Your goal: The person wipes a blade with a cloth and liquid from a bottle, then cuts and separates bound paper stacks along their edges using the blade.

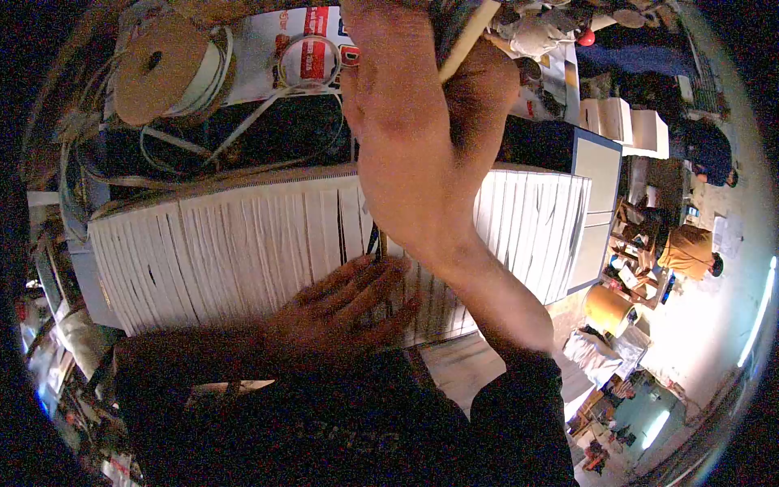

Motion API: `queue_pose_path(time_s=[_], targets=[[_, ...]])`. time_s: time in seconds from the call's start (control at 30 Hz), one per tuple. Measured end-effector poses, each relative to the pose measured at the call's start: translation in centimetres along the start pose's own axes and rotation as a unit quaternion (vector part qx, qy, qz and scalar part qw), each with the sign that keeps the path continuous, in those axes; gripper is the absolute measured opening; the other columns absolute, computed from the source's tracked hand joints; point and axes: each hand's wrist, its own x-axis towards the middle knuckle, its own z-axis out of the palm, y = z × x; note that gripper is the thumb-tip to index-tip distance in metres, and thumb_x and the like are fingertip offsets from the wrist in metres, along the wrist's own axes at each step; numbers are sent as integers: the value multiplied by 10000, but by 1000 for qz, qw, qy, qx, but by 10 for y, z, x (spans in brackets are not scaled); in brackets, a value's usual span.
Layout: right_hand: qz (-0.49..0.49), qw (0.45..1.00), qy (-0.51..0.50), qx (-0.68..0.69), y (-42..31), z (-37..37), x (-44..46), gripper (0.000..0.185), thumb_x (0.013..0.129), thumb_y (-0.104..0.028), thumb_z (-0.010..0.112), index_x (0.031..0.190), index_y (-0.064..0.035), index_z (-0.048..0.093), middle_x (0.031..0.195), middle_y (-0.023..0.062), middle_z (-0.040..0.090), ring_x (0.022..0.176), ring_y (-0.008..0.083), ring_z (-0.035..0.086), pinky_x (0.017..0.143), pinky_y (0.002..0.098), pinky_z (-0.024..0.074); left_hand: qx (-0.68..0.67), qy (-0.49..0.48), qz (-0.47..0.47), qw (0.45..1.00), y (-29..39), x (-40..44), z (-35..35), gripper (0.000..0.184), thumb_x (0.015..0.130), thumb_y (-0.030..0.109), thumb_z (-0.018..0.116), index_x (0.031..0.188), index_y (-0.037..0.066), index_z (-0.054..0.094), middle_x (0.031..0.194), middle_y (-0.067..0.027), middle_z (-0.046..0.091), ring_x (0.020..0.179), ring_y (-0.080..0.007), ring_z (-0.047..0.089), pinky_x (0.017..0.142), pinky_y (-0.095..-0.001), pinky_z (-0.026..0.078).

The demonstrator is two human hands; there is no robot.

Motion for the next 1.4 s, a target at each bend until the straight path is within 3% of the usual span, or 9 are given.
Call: queue_pose_path(time_s=[0.17, 0.47, 0.83, 0.9, 1.03, 1.1, 1.2, 1.3, 1.4], targets=[[18, 997, 77, -13, 4, 7, -4, 315, 1024, -172, 448, 1161, 39, 638, 582, -13, 290, 474, 76, 235, 469, 241, 216, -9, -15, 1, 1000, -2, 0, -5, 467, 933, 218, 560, 1384, 113, 502, 1511, -206, 407, 1449, -307, 367, 1249, -451, 235], [-193, 973, -123, 9, 31, -6, 0, 320, 1043, -187, 454, 1158, 55, 629, 608, -35, 313, 495, 61, 253, 469, 233, 225, -18, -10, 9, 1000, -5, -3, 0, 486, 932, 236, 537, 1400, 116, 493, 1530, -208, 393, 1459, -308, 358, 1255, -447, 207], [-153, 974, 95, -141, 53, 8, 15, 216, 1009, -60, 487, 896, 48, 637, 620, -20, 340, 496, 50, 234, 436, 244, 245, 10, -12, 12, 1000, -3, 0, 1, 448, 938, 234, 547, 1361, 91, 522, 1527, -211, 400, 1455, -314, 362, 1258, -454, 198], [-208, 977, -23, -40, 47, -8, 27, 197, 998, -77, 543, 878, 39, 646, 625, -26, 368, 496, 40, 272, 447, 239, 258, -22, -38, 5, 999, -4, -1, -1, 447, 941, 222, 567, 1359, 70, 520, 1522, -213, 401, 1461, -313, 349, 1255, -455, 208], [-45, 991, 86, -90, 71, 5, 17, 209, 1006, -104, 517, 907, 17, 656, 639, -21, 389, 511, 60, 338, 460, 236, 272, -30, -22, 4, 999, -2, -1, -2, 456, 937, 210, 585, 1359, 51, 515, 1523, -222, 393, 1471, -317, 328, 1254, -458, 220], [-93, 984, 89, -121, 60, 15, 23, 252, 1013, -139, 490, 872, 1, 645, 642, -13, 416, 506, 72, 370, 463, 231, 288, -35, -20, 15, 999, -4, 1, -3, 453, 929, 191, 597, 1346, 28, 525, 1512, -240, 403, 1464, -332, 344, 1251, -459, 233], [-80, 938, 337, -5, 20, 26, 15, 269, 1021, -188, 470, 926, -4, 642, 629, -8, 397, 492, 62, 360, 465, 220, 300, -38, 24, 20, 999, -6, -2, 3, 434, 919, 171, 607, 1326, 31, 548, 1493, -256, 422, 1451, -342, 370, 1249, -458, 245], [-62, 976, 176, -112, -2, 18, 1, 392, 1037, -250, 387, 1154, 48, 613, 570, -21, 270, 462, 61, 262, 449, 214, 244, -99, 0, 24, 995, -9, 1, -9, 412, 911, 160, 607, 1306, 50, 571, 1478, -261, 440, 1435, -354, 397, 1244, -457, 258], [-59, 996, -68, 9, 6, 15, -5, 407, 1042, -253, 388, 1186, 50, 619, 565, -27, 260, 458, 62, 242, 452, 214, 225, -132, 6, 19, 991, -10, -1, -8, 413, 903, 158, 605, 1306, 72, 573, 1490, -265, 425, 1435, -366, 395, 1239, -454, 271]])
